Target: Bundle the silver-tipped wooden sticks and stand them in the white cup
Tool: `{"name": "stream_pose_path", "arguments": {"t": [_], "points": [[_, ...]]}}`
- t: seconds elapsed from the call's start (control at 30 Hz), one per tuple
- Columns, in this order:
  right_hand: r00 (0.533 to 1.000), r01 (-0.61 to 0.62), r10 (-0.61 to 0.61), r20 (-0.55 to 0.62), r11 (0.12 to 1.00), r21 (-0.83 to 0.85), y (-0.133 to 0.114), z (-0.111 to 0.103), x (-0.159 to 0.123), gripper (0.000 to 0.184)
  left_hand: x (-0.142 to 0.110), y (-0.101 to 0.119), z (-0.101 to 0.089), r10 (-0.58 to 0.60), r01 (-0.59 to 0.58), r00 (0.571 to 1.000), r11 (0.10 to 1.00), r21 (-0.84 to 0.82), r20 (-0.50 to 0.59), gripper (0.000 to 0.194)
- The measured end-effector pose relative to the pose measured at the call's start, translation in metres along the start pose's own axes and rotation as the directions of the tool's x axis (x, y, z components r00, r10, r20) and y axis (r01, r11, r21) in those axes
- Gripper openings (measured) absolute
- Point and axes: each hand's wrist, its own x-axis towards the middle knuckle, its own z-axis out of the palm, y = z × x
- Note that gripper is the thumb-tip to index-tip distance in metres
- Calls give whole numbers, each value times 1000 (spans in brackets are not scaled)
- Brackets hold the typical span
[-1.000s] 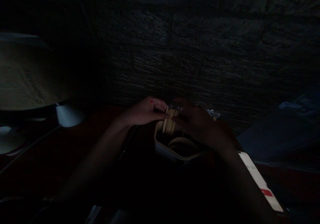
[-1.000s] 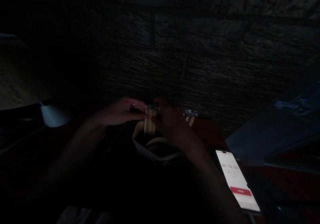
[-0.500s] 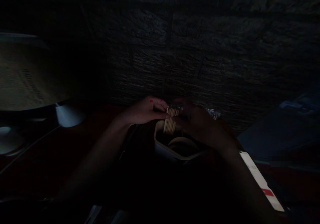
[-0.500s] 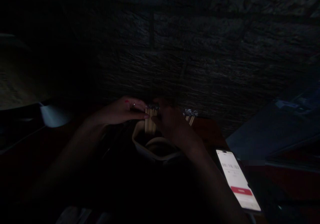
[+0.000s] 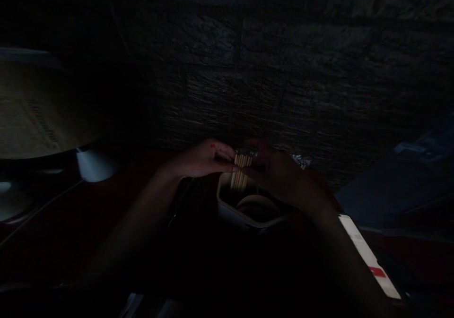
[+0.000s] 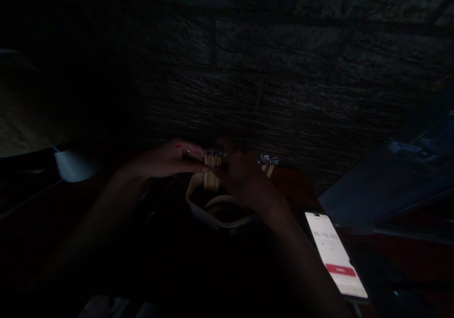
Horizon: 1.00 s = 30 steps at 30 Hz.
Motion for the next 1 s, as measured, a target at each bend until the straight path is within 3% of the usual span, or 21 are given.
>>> {"name": "stream_pose_path", "arguments": {"t": [0.2,1.0], "points": [[998,54,-56,-39,998,-38,3,4,2,52,0,4,-1,19,-18,1000,994,106,-8,14],[997,39,-43,-58,998,-58,2,11,4,60,3,0,0,-6,6,1000,998,59,6,20]]}}
